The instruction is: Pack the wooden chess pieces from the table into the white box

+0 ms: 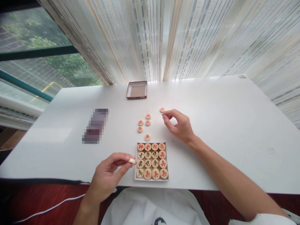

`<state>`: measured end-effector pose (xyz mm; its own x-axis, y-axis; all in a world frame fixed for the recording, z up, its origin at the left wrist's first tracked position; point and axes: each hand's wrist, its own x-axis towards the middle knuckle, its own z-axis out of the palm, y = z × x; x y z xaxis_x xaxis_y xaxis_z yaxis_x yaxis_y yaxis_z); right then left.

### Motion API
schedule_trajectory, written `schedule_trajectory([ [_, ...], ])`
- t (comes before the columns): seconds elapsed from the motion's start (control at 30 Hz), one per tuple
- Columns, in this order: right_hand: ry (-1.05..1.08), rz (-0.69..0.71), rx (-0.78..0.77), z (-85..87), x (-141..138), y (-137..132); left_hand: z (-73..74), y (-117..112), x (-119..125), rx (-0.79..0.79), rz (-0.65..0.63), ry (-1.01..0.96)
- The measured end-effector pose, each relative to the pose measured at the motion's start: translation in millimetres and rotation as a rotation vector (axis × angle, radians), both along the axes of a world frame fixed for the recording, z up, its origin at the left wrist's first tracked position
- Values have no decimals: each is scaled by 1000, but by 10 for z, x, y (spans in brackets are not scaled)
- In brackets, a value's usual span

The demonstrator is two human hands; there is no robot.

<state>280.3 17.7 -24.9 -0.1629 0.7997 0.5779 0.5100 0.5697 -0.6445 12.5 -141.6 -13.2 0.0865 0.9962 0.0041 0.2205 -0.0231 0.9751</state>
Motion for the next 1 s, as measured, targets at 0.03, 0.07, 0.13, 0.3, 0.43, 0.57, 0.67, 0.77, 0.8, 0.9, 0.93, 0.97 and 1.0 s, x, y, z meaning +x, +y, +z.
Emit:
schedule_trajectory([
  [0.03, 1, 4, -3, 3, -1, -2, -6, -12, 2, -7, -3, 5],
  [0.07, 1, 9, -5, 5, -3, -5, -13, -21, 3, -11, -5, 10],
  [0.13, -1, 11, -6, 8, -6, -10, -27, -36, 4, 2, -1, 16],
  [0.3, -6, 6, -29, 3, -6, -18, -56, -53, 5, 14, 19, 42],
  [0.43, -9, 14, -28, 1, -2, -17, -35, -38, -1, -7, -2, 116],
  [0.57, -8, 16, -24, 2, -2, -15, 20, -27, -3, 47, -97, 213],
  [0.67, -6, 18, -32, 3, -5, -16, 55, -33, 4, 61, -185, 221],
  [0.77, -3, 28, -27, 3, -8, -14, 67, -42, 15, 36, -228, 219],
  [0.8, -1, 32, -23, 2, -10, -12, 65, -43, 18, 28, -228, 228],
  [0.9, 2, 39, -16, -2, -13, -7, 53, -38, 24, 16, -219, 284],
  [0.93, 0, 40, -16, -2, -14, -6, 50, -34, 25, 21, -220, 305],
  [0.97, -2, 40, -18, -2, -15, -5, 47, -29, 26, 31, -226, 324],
  [1.0, -3, 40, -18, -1, -15, -6, 45, -25, 27, 42, -232, 340],
])
